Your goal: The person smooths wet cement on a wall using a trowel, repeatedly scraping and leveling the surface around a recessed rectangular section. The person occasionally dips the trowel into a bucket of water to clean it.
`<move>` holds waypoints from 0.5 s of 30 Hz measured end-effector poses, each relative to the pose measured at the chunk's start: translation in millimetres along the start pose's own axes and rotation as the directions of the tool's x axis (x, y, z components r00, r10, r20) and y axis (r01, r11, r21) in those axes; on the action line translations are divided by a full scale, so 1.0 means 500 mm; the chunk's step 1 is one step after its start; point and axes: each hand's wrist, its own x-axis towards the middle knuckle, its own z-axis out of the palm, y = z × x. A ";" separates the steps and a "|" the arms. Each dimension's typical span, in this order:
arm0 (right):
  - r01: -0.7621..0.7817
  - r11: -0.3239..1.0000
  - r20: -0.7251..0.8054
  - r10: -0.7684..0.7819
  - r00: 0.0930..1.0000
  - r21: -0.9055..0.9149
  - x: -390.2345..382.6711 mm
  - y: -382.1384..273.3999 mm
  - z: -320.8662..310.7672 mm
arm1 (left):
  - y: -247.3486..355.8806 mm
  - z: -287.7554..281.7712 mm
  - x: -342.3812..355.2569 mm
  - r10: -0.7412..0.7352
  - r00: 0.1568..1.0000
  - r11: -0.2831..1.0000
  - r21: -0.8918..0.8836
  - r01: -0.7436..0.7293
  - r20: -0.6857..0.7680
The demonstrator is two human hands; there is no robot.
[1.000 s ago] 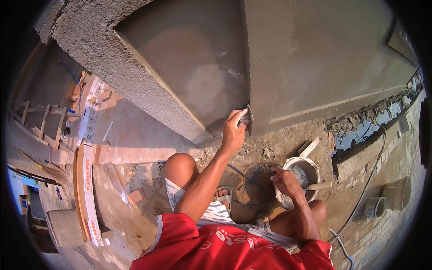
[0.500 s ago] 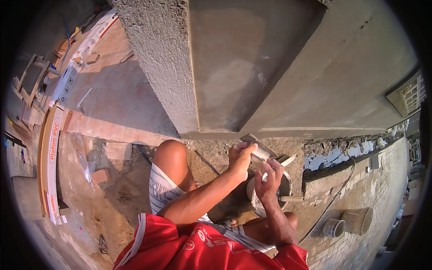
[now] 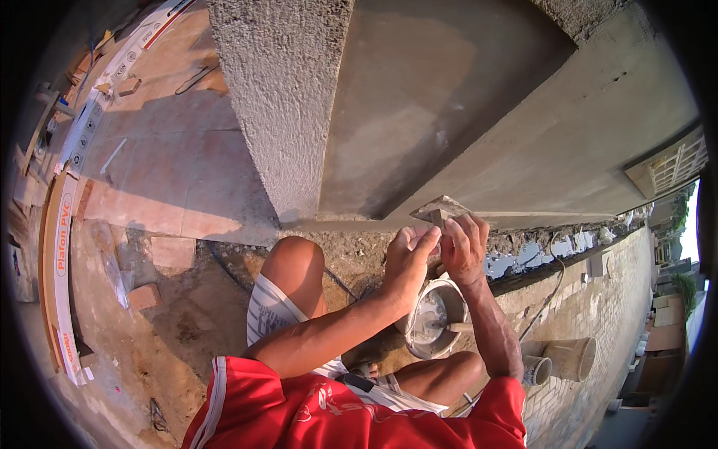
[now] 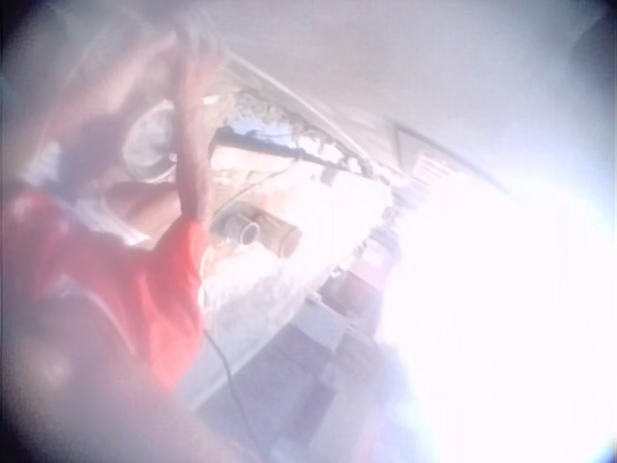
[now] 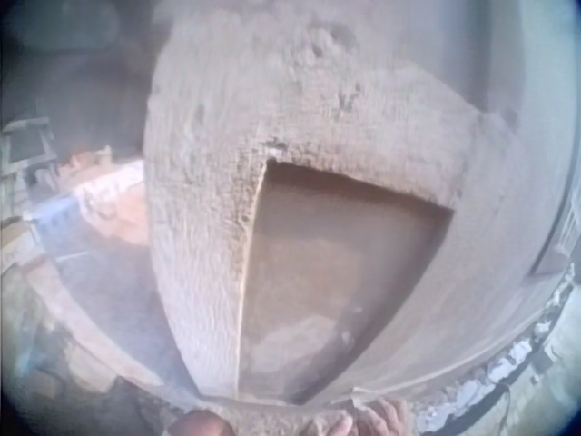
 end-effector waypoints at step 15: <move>-0.187 0.970 -0.096 0.173 0.980 -0.153 0.032 0.075 0.049 | 0.046 -0.109 0.011 0.238 0.941 0.866 0.387 -0.318 0.240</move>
